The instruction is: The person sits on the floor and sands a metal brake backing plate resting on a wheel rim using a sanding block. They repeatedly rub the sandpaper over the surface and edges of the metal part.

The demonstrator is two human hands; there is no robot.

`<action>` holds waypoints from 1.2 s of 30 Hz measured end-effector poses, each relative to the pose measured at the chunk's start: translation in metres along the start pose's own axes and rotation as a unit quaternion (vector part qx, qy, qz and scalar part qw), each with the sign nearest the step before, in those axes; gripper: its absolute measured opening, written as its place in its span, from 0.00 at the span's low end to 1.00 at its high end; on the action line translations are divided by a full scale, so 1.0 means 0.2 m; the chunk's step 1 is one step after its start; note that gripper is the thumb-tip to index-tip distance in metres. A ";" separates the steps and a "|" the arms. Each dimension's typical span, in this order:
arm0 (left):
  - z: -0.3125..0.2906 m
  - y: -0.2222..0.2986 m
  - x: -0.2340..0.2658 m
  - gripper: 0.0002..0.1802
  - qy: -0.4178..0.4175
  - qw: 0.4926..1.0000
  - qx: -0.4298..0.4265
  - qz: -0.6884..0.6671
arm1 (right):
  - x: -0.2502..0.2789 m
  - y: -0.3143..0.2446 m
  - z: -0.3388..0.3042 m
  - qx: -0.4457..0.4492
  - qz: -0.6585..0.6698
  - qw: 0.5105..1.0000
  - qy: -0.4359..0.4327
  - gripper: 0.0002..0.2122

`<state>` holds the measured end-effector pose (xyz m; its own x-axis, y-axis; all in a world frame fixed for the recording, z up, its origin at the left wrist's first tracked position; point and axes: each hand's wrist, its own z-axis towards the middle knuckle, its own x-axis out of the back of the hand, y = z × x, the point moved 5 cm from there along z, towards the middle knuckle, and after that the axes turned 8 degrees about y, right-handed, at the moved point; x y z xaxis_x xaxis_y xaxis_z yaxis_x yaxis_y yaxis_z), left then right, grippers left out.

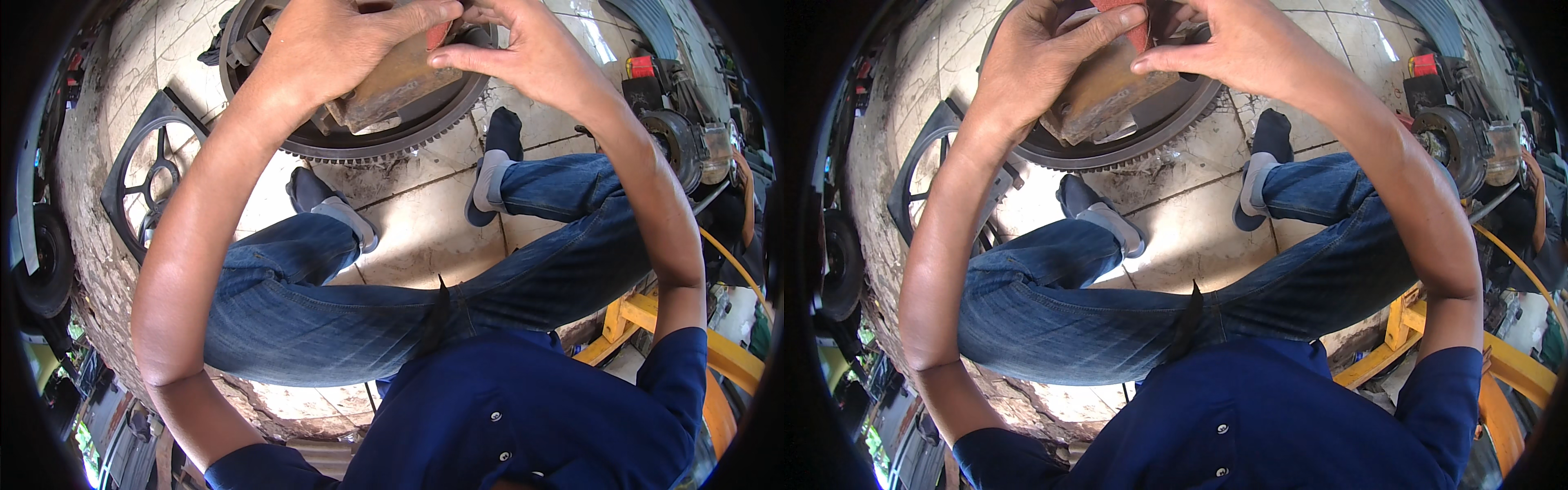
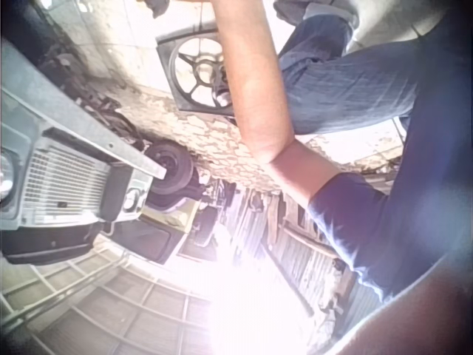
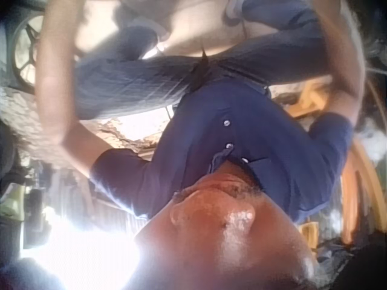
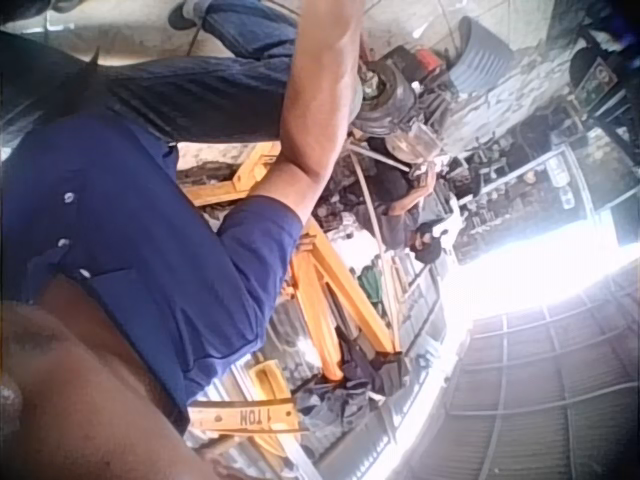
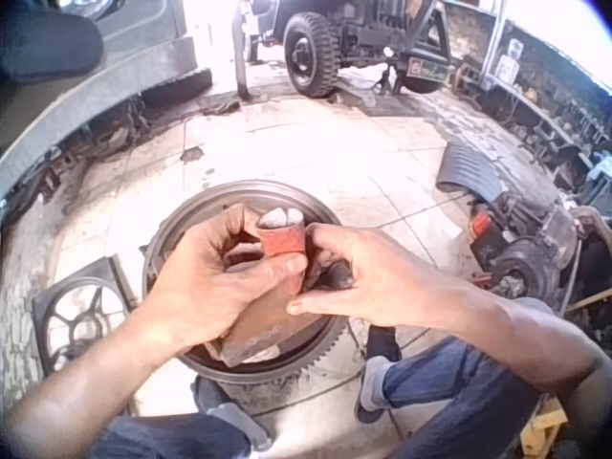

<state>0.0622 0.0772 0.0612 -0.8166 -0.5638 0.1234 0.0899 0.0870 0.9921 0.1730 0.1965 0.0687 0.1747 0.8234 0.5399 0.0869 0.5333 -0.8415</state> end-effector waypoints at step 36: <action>0.00 0.00 -0.02 0.14 -0.033 0.999 -0.028 -0.029 | 0.00 -0.02 0.01 0.004 -0.056 0.998 0.035 0.15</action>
<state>0.0656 0.0803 0.0608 -0.8569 -0.5111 0.0667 0.0718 0.0098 0.9974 0.1710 0.1950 0.0724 0.2328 0.7427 0.6278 0.1015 0.6235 -0.7752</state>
